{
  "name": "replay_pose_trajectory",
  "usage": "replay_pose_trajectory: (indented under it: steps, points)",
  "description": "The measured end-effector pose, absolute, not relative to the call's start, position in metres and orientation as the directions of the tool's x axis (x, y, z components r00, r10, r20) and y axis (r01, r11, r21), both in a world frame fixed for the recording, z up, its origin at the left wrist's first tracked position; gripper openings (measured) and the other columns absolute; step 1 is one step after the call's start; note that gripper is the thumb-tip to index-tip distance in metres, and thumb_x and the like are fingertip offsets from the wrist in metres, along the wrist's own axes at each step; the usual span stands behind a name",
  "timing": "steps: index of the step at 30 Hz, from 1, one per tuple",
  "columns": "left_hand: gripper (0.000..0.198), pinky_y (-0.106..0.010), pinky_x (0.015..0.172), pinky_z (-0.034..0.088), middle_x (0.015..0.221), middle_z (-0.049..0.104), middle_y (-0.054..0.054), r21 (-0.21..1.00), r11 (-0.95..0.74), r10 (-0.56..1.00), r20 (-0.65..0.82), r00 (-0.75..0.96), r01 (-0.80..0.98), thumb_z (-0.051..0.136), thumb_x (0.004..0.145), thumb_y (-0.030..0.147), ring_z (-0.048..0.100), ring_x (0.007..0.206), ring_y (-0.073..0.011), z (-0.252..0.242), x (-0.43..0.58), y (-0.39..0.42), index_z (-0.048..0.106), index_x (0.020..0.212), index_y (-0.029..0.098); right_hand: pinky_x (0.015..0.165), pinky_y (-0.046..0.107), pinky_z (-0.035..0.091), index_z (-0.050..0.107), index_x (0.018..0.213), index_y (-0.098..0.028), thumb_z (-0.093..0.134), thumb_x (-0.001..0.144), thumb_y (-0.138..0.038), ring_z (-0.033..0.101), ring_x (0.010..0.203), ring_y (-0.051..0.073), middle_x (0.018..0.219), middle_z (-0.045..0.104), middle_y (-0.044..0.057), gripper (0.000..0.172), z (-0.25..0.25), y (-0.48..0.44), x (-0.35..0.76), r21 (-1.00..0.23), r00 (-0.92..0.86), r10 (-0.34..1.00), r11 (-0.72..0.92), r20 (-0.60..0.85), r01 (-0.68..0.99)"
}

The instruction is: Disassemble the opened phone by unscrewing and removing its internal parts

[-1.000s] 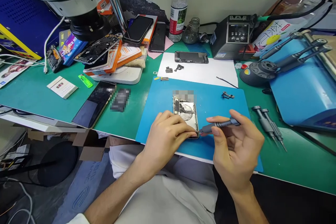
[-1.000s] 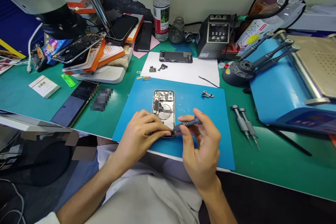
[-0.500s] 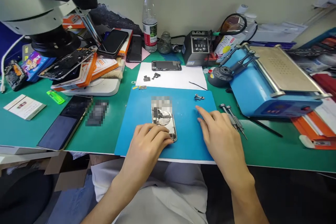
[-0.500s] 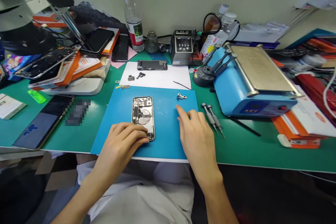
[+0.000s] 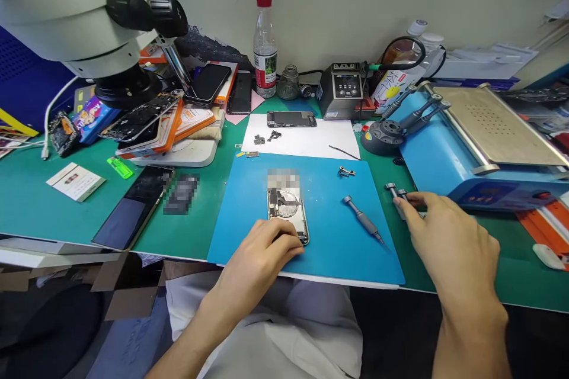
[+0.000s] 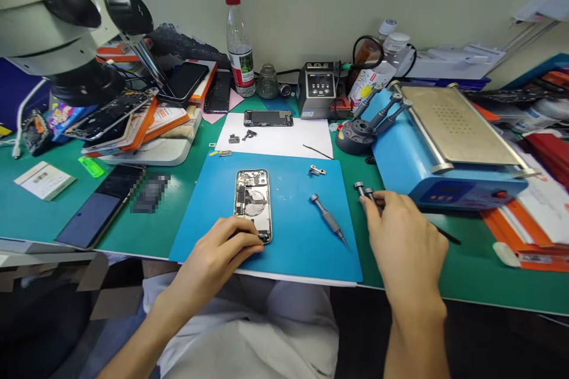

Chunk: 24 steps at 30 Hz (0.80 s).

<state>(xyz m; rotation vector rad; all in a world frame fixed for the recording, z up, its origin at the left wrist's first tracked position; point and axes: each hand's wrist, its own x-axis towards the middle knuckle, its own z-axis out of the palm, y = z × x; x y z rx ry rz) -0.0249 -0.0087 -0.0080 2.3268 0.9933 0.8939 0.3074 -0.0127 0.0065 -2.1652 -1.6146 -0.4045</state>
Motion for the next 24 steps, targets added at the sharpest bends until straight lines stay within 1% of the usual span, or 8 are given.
replay_pose_trajectory:
  steps: [3,7,11,13,14,15,16,24]
  points:
    - [0.013,-0.033,0.089,0.059,0.116,0.074,-0.006,0.649,-0.625,0.766,0.398,0.505,0.435,0.059,0.115,0.019,0.072,0.102,-0.0197,-0.008,-0.024,-0.01,0.071,0.111,0.021,0.053,0.035,0.02,0.081,0.09,-0.025,0.071,0.1,-0.058,0.035,0.05,0.015,0.08,0.071,0.01,0.036,0.005,-0.006,0.316,-0.194,0.302,0.845,-0.238,0.442,0.952]
    - [0.017,-0.03,0.09,0.062,0.113,0.074,-0.005,0.699,-0.559,0.823,0.404,0.399,0.446,0.057,0.116,0.025,0.075,0.101,-0.0178,-0.006,-0.029,-0.006,0.072,0.108,0.022,0.054,0.037,0.029,0.081,0.085,-0.025,0.076,0.096,-0.057,0.051,0.057,0.02,0.087,0.074,0.011,0.035,0.011,-0.002,0.314,-0.269,0.317,0.832,-0.211,0.456,0.94]
    - [0.013,-0.033,0.094,0.061,0.109,0.074,-0.004,0.761,-0.367,0.926,0.355,0.13,0.535,0.067,0.112,0.025,0.076,0.103,-0.0198,-0.002,-0.05,0.012,0.076,0.102,0.024,0.075,0.051,0.05,0.083,0.106,-0.026,0.06,0.108,-0.05,0.073,0.088,0.036,0.104,0.077,0.015,0.033,0.03,-0.004,0.285,-0.377,0.398,0.711,-0.199,0.58,0.905]
    - [0.014,-0.034,0.091,0.06,0.108,0.075,-0.004,0.76,-0.305,0.944,0.321,0.076,0.574,0.068,0.11,0.024,0.076,0.102,-0.0209,-0.001,-0.062,0.023,0.076,0.099,0.023,0.081,0.054,0.057,0.08,0.118,-0.026,0.057,0.11,-0.051,0.076,0.09,0.035,0.102,0.078,0.013,0.035,0.038,-0.002,0.26,-0.476,0.438,0.65,-0.131,0.621,0.87]
    - [0.014,-0.034,0.089,0.059,0.107,0.075,-0.004,0.754,-0.286,0.95,0.306,0.069,0.592,0.069,0.109,0.024,0.075,0.1,-0.0209,-0.001,-0.067,0.027,0.076,0.098,0.023,0.076,0.05,0.06,0.075,0.126,-0.027,0.052,0.112,-0.051,0.077,0.084,0.03,0.109,0.08,0.011,0.036,0.04,0.0,0.247,-0.555,0.454,0.654,-0.064,0.605,0.83]
    - [0.015,-0.034,0.088,0.058,0.106,0.076,-0.003,0.747,-0.272,0.954,0.29,0.071,0.607,0.069,0.109,0.023,0.075,0.098,-0.0209,-0.001,-0.07,0.032,0.077,0.097,0.023,0.076,0.049,0.062,0.072,0.129,-0.028,0.056,0.111,-0.05,0.078,0.083,0.028,0.118,0.08,0.011,0.032,0.04,0.003,0.235,-0.723,0.484,0.705,0.058,0.518,0.689]
    - [0.016,-0.035,0.088,0.056,0.105,0.077,-0.002,0.737,-0.262,0.958,0.277,0.075,0.623,0.069,0.109,0.023,0.074,0.098,-0.0211,-0.001,-0.072,0.035,0.077,0.095,0.024,0.075,0.047,0.064,0.071,0.126,-0.029,0.062,0.109,-0.051,0.078,0.08,0.025,0.116,0.081,0.008,0.03,0.039,0.006,0.223,-0.804,0.463,0.77,0.107,0.439,0.585]
    - [0.017,-0.04,0.09,0.051,0.104,0.078,-0.004,0.665,-0.238,0.962,0.263,0.075,0.708,0.067,0.109,0.022,0.068,0.102,-0.0259,-0.002,-0.075,0.057,0.079,0.098,0.024,0.081,0.04,0.069,0.066,0.14,-0.028,0.061,0.109,-0.055,0.081,0.082,0.02,0.113,0.084,0.005,0.041,0.011,0.019,0.195,-0.851,0.358,0.884,0.079,0.301,0.52]
